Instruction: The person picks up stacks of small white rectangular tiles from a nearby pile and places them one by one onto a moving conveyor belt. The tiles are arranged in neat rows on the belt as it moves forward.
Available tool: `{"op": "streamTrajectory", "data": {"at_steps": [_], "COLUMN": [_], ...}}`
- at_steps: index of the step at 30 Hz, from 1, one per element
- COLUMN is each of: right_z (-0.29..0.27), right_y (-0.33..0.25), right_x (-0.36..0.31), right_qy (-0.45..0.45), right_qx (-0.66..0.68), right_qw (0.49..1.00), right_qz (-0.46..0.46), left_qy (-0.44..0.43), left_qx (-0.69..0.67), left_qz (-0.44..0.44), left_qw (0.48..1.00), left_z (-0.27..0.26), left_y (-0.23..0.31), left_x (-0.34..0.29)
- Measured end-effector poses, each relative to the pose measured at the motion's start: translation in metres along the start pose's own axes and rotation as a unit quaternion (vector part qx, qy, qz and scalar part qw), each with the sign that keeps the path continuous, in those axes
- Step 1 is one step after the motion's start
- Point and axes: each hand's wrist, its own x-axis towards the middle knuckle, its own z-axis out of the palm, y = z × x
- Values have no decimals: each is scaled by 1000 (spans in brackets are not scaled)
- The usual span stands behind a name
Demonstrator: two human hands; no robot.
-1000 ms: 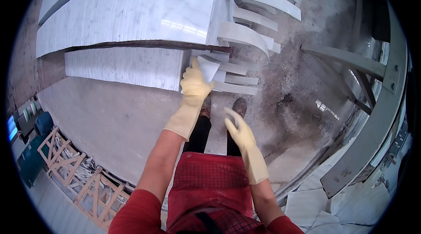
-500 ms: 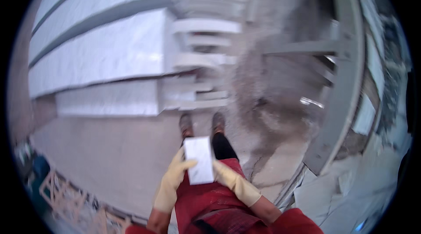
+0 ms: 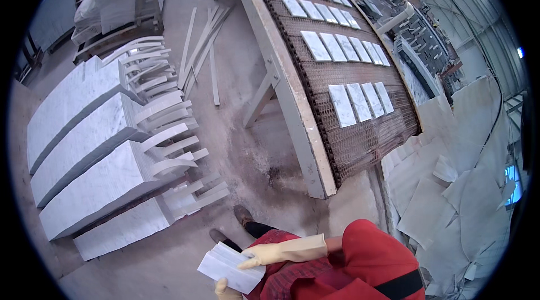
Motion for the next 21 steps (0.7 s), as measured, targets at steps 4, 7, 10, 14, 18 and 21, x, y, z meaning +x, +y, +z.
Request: {"op": "streamTrajectory", "data": {"at_steps": [4,7,10,14,18,21], "right_z": [-13,-12,-5,15,36,54], "right_y": [-33,-40,-50,-67,-48,-30], "right_x": [-38,-56,-76,-101,-107,-121], "right_qy": [51,81,101,99,84,37], "right_qx": [-151,-196,-226,-272,-333,-380], "right_qw": [987,977,968,953,935,920], "right_qz": [13,-4,-45,-85,-89,-92], "left_qy": [-39,-69,-98,-102,-59,-35], "left_qx": [-43,-65,-88,-109,-109,-100], "left_qz": [53,85,125,203,278,359], "left_qw": [997,992,983,968,953,927], "left_z": [20,31,42,54,81,101], "left_y": [-6,-14,-24,-44,-69,-105], "left_x": [-5,-5,-7,-20,-50,-79]}}
